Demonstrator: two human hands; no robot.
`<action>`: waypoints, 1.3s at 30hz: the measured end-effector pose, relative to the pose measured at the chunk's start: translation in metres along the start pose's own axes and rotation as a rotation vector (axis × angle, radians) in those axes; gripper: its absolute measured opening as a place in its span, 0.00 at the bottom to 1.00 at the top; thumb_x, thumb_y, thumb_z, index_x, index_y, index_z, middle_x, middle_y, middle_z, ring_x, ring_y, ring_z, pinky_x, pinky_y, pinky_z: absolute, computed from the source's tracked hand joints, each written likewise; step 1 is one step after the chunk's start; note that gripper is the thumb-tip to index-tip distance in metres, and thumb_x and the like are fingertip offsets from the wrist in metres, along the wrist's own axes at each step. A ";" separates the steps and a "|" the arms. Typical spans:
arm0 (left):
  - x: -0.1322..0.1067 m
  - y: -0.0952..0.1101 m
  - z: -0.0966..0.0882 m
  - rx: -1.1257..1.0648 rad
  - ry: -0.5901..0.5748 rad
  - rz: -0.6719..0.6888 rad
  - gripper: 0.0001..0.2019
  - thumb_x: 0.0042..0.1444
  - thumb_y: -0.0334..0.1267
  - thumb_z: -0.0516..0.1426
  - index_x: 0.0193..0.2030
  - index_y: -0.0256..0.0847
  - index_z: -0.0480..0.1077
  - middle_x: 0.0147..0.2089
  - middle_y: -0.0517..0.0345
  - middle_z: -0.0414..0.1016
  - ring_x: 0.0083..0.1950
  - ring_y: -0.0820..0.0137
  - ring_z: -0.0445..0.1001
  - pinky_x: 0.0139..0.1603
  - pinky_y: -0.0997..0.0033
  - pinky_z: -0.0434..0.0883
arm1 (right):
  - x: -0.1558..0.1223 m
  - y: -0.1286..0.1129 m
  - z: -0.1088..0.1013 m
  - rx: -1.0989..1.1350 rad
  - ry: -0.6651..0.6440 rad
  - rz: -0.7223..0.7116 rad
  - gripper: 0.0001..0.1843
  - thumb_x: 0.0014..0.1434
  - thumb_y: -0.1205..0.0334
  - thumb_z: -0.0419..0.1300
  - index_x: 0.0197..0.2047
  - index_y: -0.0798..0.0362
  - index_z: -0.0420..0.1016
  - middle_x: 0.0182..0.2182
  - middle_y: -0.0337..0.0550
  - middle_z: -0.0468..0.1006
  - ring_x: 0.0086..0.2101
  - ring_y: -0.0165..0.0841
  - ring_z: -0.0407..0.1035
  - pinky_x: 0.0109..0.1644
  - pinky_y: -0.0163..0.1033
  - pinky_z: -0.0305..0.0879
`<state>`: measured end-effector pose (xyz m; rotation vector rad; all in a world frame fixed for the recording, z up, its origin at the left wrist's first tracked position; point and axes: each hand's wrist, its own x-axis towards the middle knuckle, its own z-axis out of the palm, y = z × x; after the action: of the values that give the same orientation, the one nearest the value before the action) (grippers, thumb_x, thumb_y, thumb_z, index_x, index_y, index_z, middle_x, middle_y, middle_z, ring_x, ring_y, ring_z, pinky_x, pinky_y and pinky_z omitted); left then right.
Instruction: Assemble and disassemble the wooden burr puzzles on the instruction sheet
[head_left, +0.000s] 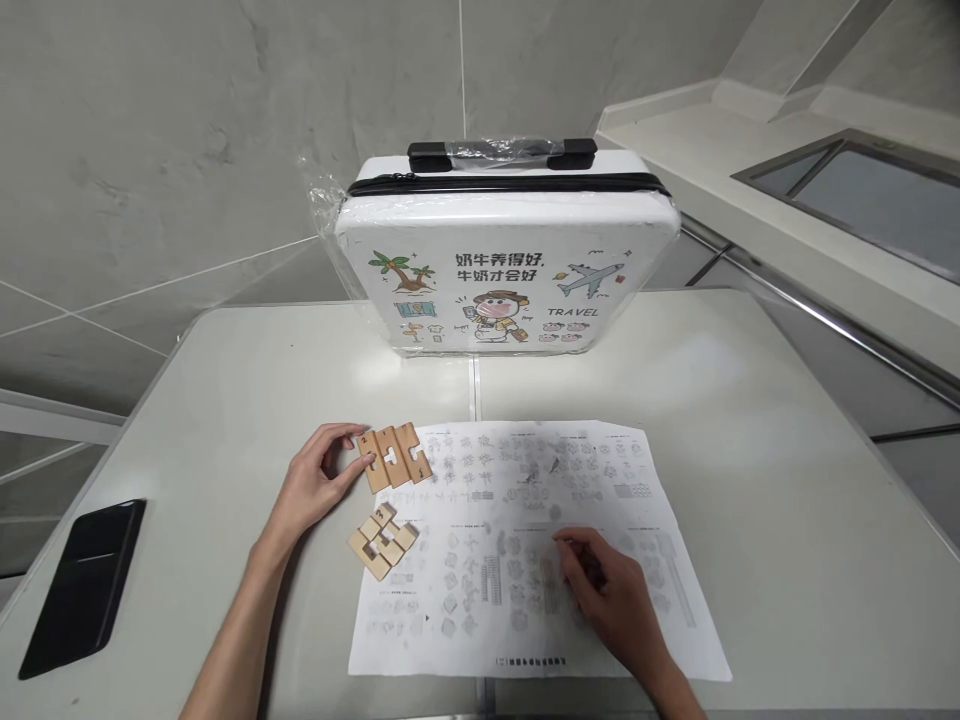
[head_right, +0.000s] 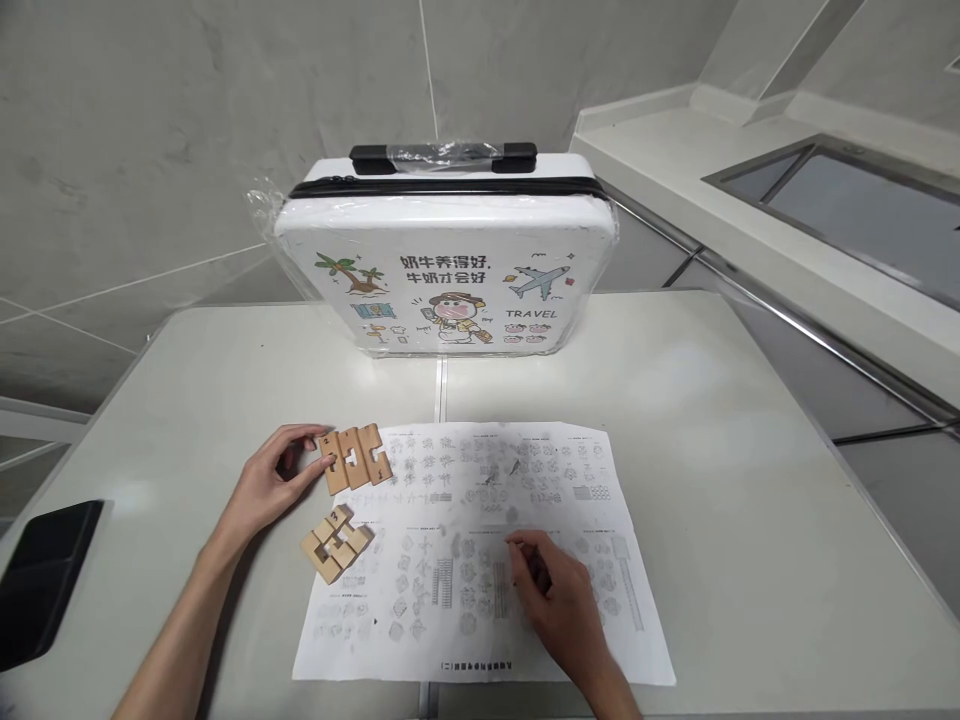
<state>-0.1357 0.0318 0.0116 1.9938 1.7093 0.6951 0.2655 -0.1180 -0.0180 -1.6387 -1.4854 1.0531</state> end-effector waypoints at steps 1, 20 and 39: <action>0.000 0.002 0.001 0.015 0.017 0.006 0.21 0.65 0.57 0.61 0.58 0.47 0.76 0.55 0.49 0.80 0.48 0.59 0.78 0.46 0.63 0.75 | 0.000 0.000 0.000 0.000 -0.003 -0.002 0.18 0.76 0.46 0.54 0.47 0.49 0.78 0.24 0.37 0.73 0.21 0.33 0.67 0.24 0.36 0.65; -0.007 0.052 0.023 0.197 -0.219 0.117 0.32 0.67 0.58 0.61 0.74 0.54 0.64 0.77 0.54 0.66 0.78 0.48 0.58 0.74 0.41 0.64 | 0.001 0.001 -0.002 0.020 0.004 -0.056 0.15 0.76 0.50 0.55 0.46 0.49 0.78 0.24 0.37 0.74 0.21 0.32 0.68 0.24 0.34 0.65; -0.004 0.025 -0.012 0.221 -0.269 0.011 0.43 0.58 0.67 0.64 0.74 0.51 0.61 0.75 0.48 0.63 0.72 0.46 0.66 0.69 0.46 0.69 | 0.003 -0.002 -0.002 0.003 0.016 -0.049 0.16 0.76 0.50 0.54 0.46 0.50 0.78 0.25 0.37 0.74 0.22 0.32 0.68 0.27 0.34 0.66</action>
<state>-0.1240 0.0236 0.0361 2.1318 1.6717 0.2331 0.2663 -0.1149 -0.0162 -1.5967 -1.5048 1.0125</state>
